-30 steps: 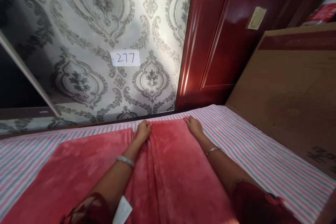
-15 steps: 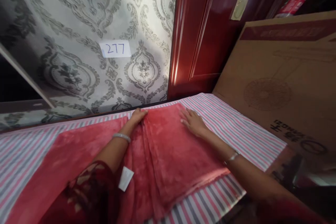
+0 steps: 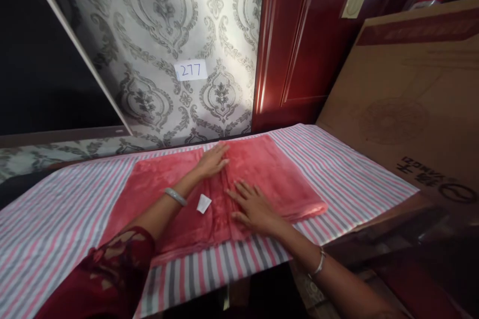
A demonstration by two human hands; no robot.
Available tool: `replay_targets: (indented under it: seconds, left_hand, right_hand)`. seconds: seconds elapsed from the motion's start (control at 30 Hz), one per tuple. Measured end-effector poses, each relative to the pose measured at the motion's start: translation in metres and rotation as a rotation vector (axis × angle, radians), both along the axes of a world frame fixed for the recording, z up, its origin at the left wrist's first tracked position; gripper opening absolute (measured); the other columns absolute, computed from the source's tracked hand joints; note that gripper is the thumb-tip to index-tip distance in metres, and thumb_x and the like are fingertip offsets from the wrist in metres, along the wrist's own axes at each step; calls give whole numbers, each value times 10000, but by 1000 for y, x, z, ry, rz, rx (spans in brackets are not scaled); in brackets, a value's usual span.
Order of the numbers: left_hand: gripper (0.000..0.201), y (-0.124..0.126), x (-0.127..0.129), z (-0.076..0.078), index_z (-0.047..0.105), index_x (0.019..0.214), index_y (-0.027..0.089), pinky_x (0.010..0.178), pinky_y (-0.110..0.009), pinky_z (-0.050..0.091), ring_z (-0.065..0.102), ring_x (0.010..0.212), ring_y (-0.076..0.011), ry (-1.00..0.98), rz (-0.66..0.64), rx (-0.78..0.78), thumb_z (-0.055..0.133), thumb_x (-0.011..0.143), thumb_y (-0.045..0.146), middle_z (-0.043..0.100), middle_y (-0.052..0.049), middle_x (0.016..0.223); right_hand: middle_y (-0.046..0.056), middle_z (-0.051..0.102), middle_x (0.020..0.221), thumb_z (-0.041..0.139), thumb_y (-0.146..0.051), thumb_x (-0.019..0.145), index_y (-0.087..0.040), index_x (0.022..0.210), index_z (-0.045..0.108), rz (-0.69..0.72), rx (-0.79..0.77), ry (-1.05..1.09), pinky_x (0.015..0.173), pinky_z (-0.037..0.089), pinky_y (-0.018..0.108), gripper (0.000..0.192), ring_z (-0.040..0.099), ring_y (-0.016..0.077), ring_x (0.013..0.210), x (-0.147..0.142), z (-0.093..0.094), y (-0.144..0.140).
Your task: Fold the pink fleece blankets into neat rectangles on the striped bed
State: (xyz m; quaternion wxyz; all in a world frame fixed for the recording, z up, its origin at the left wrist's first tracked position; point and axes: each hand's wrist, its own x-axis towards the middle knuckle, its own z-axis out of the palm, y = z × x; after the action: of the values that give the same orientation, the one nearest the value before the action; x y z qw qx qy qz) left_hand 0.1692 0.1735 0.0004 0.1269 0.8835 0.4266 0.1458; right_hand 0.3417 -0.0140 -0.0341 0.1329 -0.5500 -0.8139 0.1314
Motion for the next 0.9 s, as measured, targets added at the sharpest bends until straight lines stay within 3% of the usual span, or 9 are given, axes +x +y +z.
replay_targets:
  seconds: [0.1, 0.2, 0.27, 0.4, 0.53, 0.67, 0.73, 0.8, 0.9]
  left_hand:
    - [573, -18, -3, -21, 429, 1495, 262, 1214, -554, 160, 262, 1506, -293, 153, -65, -76, 499, 943, 398, 324, -85, 1625]
    - [573, -21, -3, -33, 422, 1500, 257, 1176, -644, 169, 292, 1487, -346, 188, -47, -107, 462, 956, 433, 324, -116, 1616]
    - [578, -19, -2, -33, 450, 1486, 235, 1185, -597, 210, 322, 1476, -332, 166, -56, -105, 475, 945, 438, 354, -121, 1601]
    - [558, -21, -13, -19, 468, 1474, 187, 1199, -385, 281, 384, 1452, -208, 73, -72, -55, 400, 966, 408, 427, -96, 1567]
    - [613, -38, -68, -4, 427, 1500, 155, 1222, -382, 236, 313, 1488, -209, 31, 60, 13, 357, 963, 443, 366, -91, 1602]
    - [709, -66, -156, 7, 387, 1511, 65, 1213, -533, 209, 279, 1495, -331, 61, 311, 42, 362, 948, 497, 357, -200, 1586]
    - [720, -82, -189, 6, 352, 1539, 119, 1201, -567, 209, 237, 1507, -348, 88, 488, 95, 344, 956, 541, 299, -179, 1620]
    - [703, -97, -205, -1, 351, 1549, 191, 1184, -597, 216, 189, 1520, -357, 167, 609, 112, 353, 954, 566, 261, -138, 1643]
    - [667, -114, -202, -20, 369, 1544, 225, 1165, -632, 206, 179, 1517, -381, 332, 615, 82, 397, 952, 532, 266, -128, 1642]
  right_hand:
    - [116, 238, 1637, 538, -496, 980, -297, 1529, 404, -35, 61, 26, 1207, 104, 568, 599, 156, 292, 1521, -20, -13, -18]
    - [131, 305, 1611, 516, -475, 994, -263, 1530, 407, -105, 97, 39, 1213, 134, 538, 586, 213, 280, 1507, -32, -23, -31]
    - [150, 290, 1614, 540, -487, 979, -248, 1529, 411, -122, 117, 38, 1207, 149, 547, 614, 214, 295, 1506, -35, -27, -39]
    - [134, 274, 1623, 574, -484, 957, -270, 1524, 418, -134, 163, 39, 1208, 147, 549, 626, 207, 295, 1509, -36, -35, -48]
    - [123, 316, 1608, 585, -466, 953, -280, 1504, 451, -135, 179, 42, 1209, 166, 533, 596, 244, 283, 1498, -37, -35, -49]
    - [142, 332, 1597, 626, -436, 928, -261, 1494, 470, -144, 174, 13, 1198, 198, 548, 613, 264, 305, 1489, -40, -29, -50]
    - [145, 340, 1592, 628, -422, 923, -254, 1490, 478, -148, 173, 6, 1193, 208, 553, 610, 272, 311, 1485, -40, -29, -51]
    - [144, 351, 1587, 619, -417, 924, -252, 1487, 482, -149, 184, 13, 1192, 213, 554, 603, 279, 310, 1483, -40, -32, -51]
    - [143, 385, 1570, 608, -411, 921, -248, 1467, 508, -141, 201, 34, 1184, 232, 561, 578, 303, 313, 1471, -37, -36, -50]
